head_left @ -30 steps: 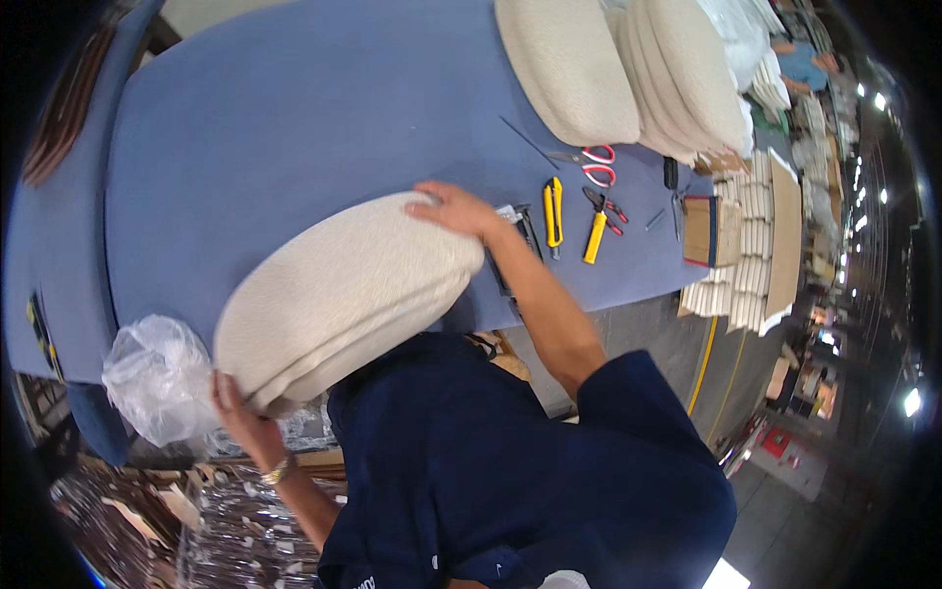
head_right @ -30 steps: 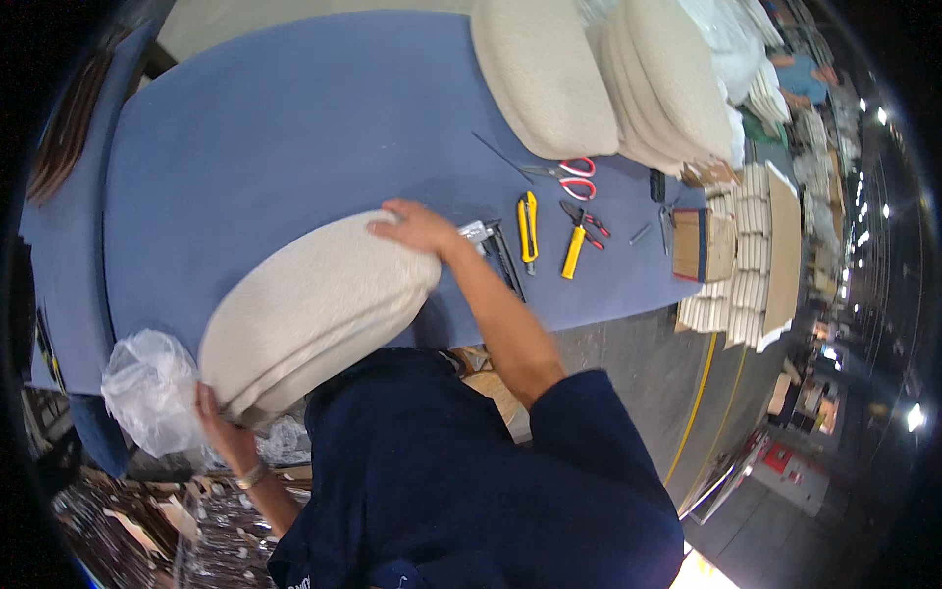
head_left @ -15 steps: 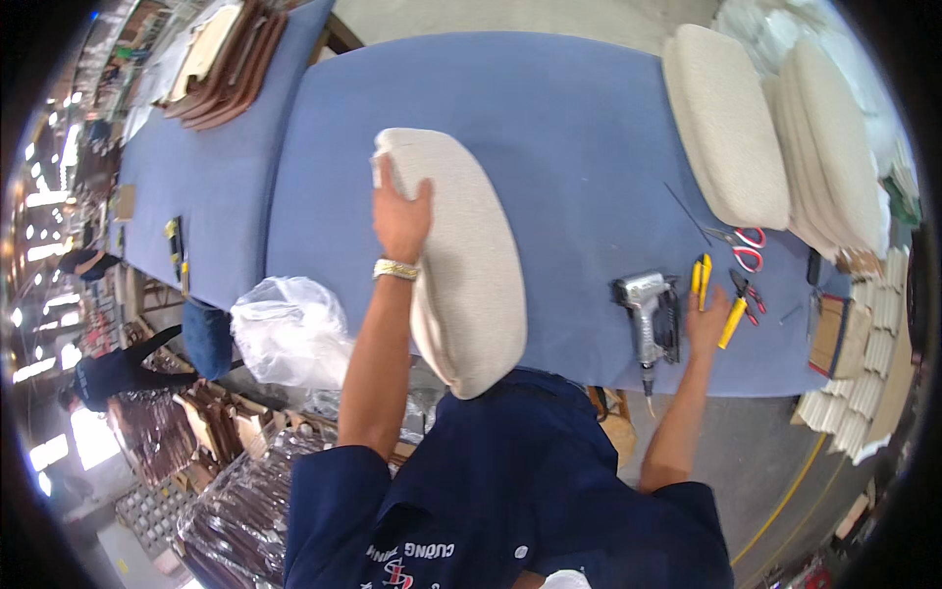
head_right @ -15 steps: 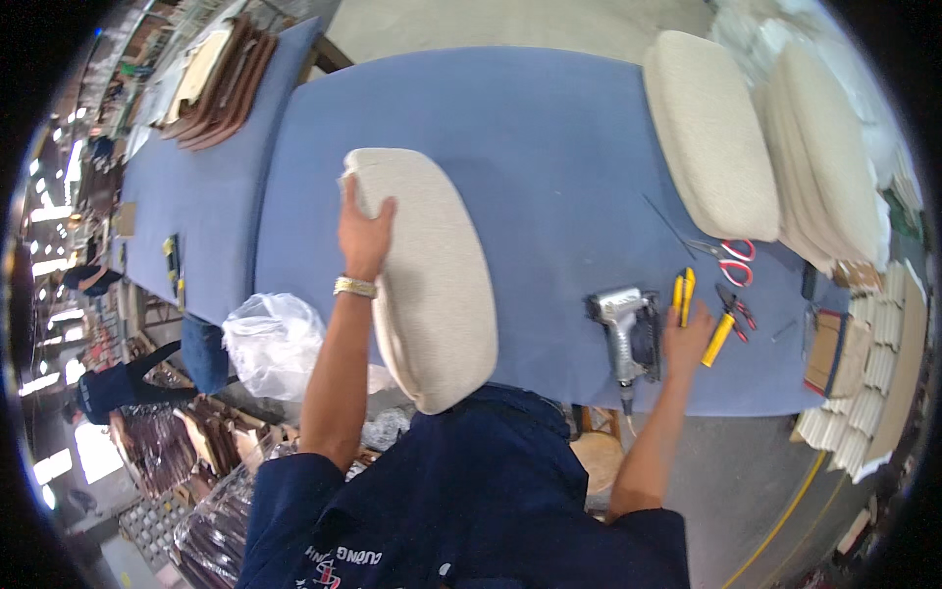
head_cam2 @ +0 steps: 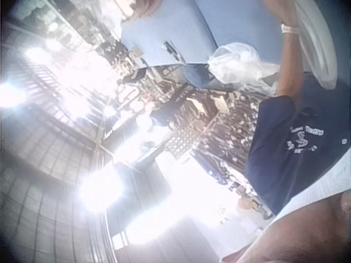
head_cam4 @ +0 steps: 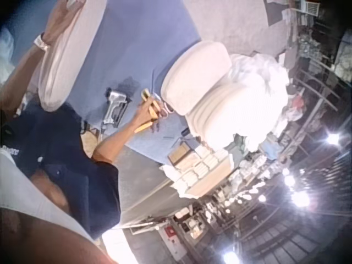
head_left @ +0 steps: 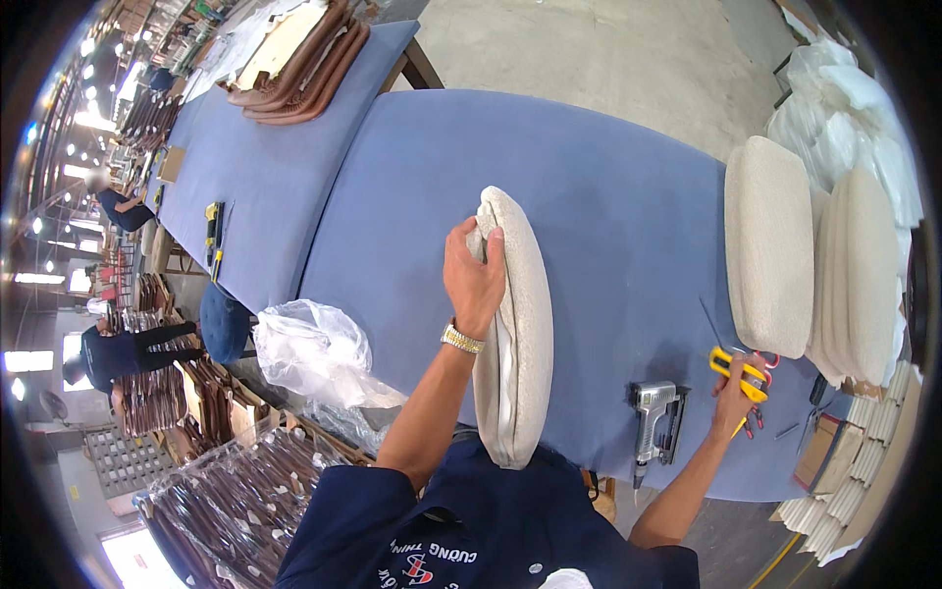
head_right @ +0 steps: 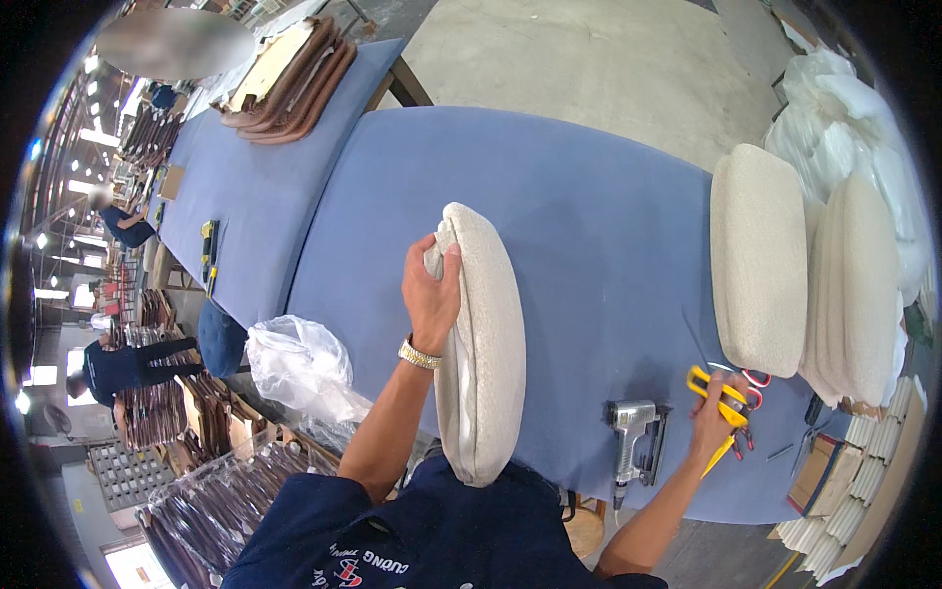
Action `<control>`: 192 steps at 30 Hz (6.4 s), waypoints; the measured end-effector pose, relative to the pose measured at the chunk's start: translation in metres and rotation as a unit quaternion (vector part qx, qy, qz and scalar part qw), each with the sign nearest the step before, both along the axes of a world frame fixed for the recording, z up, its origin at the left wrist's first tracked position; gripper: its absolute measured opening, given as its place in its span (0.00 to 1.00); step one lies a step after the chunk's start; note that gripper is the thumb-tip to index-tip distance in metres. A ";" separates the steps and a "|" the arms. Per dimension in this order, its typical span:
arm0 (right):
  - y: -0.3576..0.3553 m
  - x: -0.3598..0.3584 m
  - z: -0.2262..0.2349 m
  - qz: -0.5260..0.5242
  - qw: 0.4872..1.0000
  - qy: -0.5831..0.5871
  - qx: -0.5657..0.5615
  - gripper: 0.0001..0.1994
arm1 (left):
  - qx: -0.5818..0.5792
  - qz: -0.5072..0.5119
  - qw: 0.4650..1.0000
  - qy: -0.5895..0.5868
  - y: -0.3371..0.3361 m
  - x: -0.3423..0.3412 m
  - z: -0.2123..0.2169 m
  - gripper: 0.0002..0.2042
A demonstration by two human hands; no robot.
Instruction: The person folds a white fabric cover over a foam cushion, staples the edges with a pneumatic staple gun, trims excess fabric with a utility knife, and stacks the finished cushion with others. The process is repeated for multiple cushions.
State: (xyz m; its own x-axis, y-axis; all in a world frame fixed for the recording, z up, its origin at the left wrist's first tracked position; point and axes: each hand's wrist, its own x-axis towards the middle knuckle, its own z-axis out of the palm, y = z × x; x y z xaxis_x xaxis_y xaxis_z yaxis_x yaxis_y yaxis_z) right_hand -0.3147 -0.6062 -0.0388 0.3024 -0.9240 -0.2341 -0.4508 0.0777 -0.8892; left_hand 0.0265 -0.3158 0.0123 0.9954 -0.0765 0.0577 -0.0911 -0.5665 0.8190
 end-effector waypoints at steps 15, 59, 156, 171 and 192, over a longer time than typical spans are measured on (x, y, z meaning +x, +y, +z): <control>0.137 0.277 0.059 0.235 0.877 -0.405 0.110 0.15 | 0.028 -0.033 0.992 -0.117 -0.016 0.009 0.010 0.15; 0.167 0.300 0.065 0.368 0.871 -0.176 -0.272 0.10 | -0.173 -0.073 0.981 0.054 0.005 0.037 -0.011 0.09; 0.188 0.176 0.073 0.336 0.906 -0.170 -0.194 0.11 | -0.079 -0.174 0.980 -0.058 0.017 -0.056 0.004 0.05; 0.203 0.133 0.076 0.328 0.924 -0.133 -0.144 0.10 | -0.560 -0.110 0.739 0.358 0.031 -0.043 -0.036 0.06; 0.225 0.052 0.084 0.315 0.929 -0.153 -0.123 0.11 | -0.340 -0.116 0.901 0.242 0.056 -0.087 0.020 0.09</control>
